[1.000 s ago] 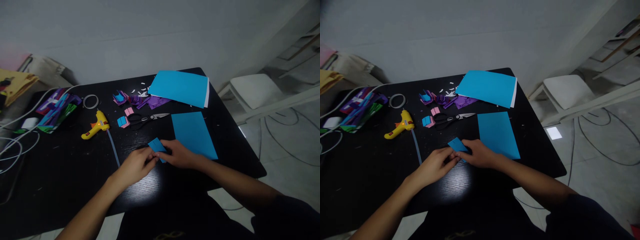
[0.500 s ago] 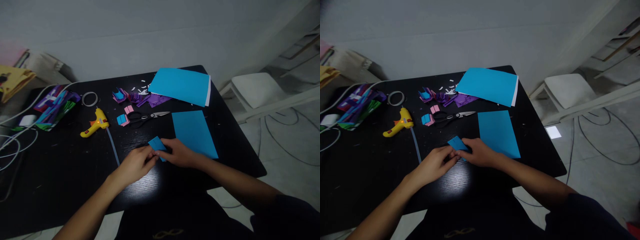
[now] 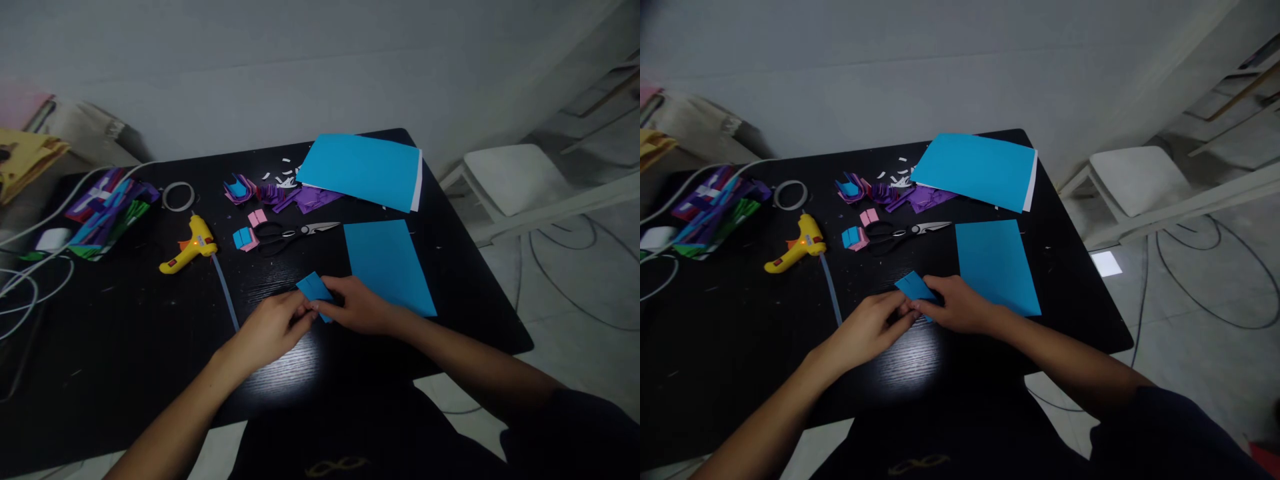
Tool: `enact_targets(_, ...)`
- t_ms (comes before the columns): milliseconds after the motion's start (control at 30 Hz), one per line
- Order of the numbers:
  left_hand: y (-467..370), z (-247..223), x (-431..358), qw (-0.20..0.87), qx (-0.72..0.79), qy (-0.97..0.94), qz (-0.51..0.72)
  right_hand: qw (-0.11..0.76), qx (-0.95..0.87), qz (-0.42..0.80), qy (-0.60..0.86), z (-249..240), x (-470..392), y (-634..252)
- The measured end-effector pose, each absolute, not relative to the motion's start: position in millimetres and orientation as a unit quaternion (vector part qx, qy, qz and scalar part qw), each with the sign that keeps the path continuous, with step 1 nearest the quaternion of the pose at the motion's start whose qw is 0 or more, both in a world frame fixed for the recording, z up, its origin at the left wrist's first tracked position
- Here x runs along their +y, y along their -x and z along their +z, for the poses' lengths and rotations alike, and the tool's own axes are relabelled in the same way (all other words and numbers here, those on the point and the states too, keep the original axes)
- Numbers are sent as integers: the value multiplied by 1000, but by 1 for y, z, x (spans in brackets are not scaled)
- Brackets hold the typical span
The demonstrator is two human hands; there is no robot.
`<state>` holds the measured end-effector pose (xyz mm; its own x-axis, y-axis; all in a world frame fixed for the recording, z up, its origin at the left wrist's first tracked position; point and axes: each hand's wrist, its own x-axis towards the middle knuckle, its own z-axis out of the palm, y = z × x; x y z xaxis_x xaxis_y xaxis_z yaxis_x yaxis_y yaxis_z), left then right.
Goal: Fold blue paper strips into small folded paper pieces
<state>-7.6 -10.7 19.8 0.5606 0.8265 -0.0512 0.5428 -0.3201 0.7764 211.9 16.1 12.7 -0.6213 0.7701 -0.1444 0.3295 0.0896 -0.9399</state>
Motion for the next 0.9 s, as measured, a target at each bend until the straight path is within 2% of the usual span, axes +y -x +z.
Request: enact_targets(900,8,21,-12,386,433,-795,178,181,-720,551,382,16,17,-214)
